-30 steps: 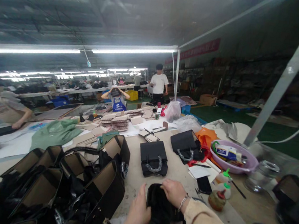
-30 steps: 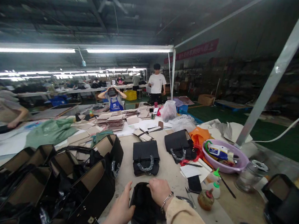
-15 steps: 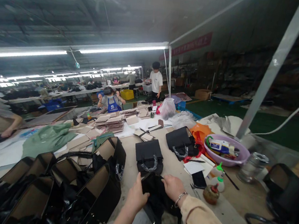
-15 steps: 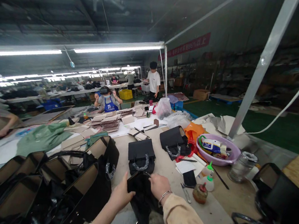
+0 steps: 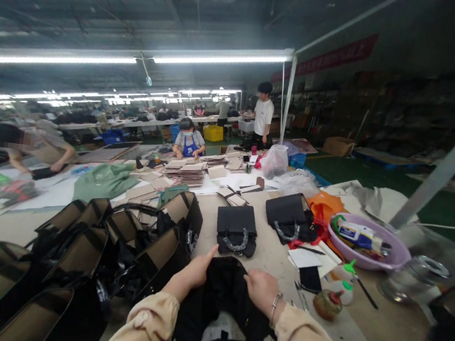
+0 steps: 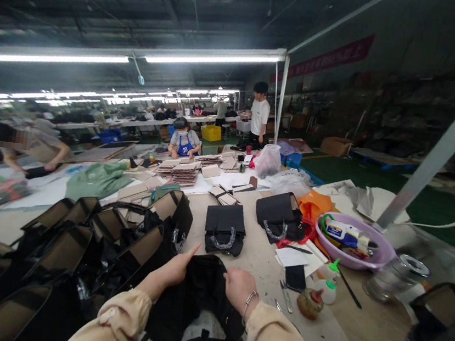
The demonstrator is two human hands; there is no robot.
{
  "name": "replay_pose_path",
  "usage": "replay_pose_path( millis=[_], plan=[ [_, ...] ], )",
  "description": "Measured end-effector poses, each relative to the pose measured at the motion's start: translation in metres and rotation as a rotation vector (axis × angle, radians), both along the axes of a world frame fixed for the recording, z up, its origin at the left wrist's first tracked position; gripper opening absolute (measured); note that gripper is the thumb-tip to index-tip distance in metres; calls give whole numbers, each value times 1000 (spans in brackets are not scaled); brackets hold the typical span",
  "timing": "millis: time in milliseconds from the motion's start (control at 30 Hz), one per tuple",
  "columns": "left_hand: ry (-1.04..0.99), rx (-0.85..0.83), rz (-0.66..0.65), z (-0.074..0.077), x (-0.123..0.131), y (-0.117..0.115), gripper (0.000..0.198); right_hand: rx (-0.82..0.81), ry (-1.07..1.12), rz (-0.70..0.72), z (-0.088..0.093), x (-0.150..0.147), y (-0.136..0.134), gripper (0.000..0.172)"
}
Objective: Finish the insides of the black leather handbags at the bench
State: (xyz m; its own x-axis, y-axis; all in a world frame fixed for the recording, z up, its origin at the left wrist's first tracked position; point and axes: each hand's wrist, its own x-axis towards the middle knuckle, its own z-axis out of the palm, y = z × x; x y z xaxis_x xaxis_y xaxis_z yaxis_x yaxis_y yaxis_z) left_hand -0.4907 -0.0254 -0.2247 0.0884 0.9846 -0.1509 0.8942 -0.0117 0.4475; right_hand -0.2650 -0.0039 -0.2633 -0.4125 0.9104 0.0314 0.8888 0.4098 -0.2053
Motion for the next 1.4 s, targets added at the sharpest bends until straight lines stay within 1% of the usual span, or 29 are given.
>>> replay_pose_path(
  millis=[100,167,200,300,333,367,433,500,567,733,900,1000,1067,1133,1300,1400],
  plan=[
    [-6,152,19,-4,10,-7,75,14,-9,2,-5,5,5,27],
    [56,265,52,-5,22,-14,61,22,-9,3,-7,10,8,27],
    [89,301,38,-4,29,-17,52,22,-10,4,-7,11,9,27],
    [147,350,-94,1,50,-22,35,17,-8,14,-5,11,7,28],
    [158,363,-115,2,55,-21,31,16,-4,20,-5,10,6,28],
    [168,376,-105,3,59,-19,27,18,3,28,-4,7,4,28],
    [176,401,-40,4,63,-12,20,23,18,42,-4,3,2,28],
    [160,421,5,2,62,-4,20,25,25,54,-4,1,0,27],
    [125,440,12,-2,59,4,23,26,25,60,-5,0,-1,27],
    [24,487,-28,-12,52,13,20,31,26,64,-6,1,0,28],
    [-25,487,-79,-24,44,17,15,35,20,60,-8,2,1,27],
    [-28,407,-117,-31,39,23,9,55,22,80,-9,1,1,28],
    [-38,315,-152,-34,38,27,13,73,21,85,-9,1,1,29],
    [-32,253,-158,-35,38,30,17,87,12,82,-11,1,0,29],
    [56,240,-93,-35,44,33,25,100,-17,74,-12,2,1,30],
    [88,244,-79,-36,47,33,26,102,-22,75,-12,2,1,30]
  ],
)
